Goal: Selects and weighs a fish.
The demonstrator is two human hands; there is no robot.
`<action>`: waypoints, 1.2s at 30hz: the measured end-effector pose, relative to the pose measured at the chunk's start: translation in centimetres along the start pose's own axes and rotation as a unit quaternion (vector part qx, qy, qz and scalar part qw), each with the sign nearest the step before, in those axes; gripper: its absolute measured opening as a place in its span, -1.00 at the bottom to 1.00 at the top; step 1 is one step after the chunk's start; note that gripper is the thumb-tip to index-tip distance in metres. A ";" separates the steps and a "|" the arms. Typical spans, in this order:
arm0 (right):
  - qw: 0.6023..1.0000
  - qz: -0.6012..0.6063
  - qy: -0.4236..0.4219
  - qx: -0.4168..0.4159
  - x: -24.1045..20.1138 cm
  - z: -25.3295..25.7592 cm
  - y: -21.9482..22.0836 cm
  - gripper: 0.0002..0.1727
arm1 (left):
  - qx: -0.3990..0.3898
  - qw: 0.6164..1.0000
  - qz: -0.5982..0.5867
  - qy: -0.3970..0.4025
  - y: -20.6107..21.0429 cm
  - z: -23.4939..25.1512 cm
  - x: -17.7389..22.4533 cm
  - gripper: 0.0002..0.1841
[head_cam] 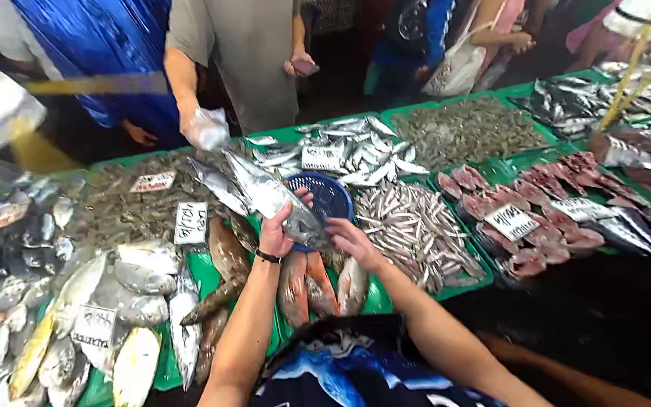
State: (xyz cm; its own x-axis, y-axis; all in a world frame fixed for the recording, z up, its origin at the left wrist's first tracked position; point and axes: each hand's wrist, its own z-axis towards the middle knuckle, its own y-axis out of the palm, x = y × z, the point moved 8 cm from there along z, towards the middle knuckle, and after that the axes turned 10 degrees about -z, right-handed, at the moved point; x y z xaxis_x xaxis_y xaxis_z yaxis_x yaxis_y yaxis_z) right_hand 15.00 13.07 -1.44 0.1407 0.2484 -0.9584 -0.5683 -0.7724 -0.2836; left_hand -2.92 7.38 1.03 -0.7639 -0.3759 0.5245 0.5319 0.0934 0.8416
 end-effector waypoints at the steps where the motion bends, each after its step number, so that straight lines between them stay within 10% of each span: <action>1: 0.998 0.040 0.018 -0.052 0.2 0.7 1.3 -0.41 | -0.011 0.999 0.030 0.004 0.5 -0.8 -0.9 -0.34; 13: 0.988 0.029 0.112 -0.104 2.0 -2.8 3.8 -0.57 | 0.100 0.994 -0.023 0.046 -0.5 -5.1 -1.7 -0.46; 18: 0.960 -0.278 -0.017 0.040 -2.6 -1.1 -0.6 -0.44 | 0.074 0.992 -0.092 0.038 -0.3 -4.6 -2.3 -0.47; 22: 0.958 -0.229 -0.171 0.026 -9.0 1.7 -0.6 -0.54 | 0.060 0.993 -0.099 0.037 0.4 -4.3 -2.7 -0.52; 27: 0.947 -0.285 -0.138 -0.048 -8.1 4.2 1.7 -0.45 | 0.077 0.989 -0.117 0.042 0.7 -4.8 -3.3 -0.29; 31: 0.939 -0.249 -0.116 0.205 -6.9 5.0 -4.7 -0.45 | 0.063 0.981 -0.185 0.009 1.0 -4.8 -3.0 -0.25; 36: 0.956 -0.216 -0.173 0.097 -8.0 3.4 -0.1 -0.49 | 0.077 0.983 -0.164 0.043 0.4 -4.1 -2.3 -0.27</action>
State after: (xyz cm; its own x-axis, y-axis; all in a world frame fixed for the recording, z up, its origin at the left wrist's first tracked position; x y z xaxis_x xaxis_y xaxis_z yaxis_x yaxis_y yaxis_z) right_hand 11.14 13.12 6.36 0.1398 0.7241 -0.6754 -0.6624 -0.4386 -0.6074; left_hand 0.58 4.46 -0.37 -0.8479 -0.4845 0.2155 0.1966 0.0901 0.9763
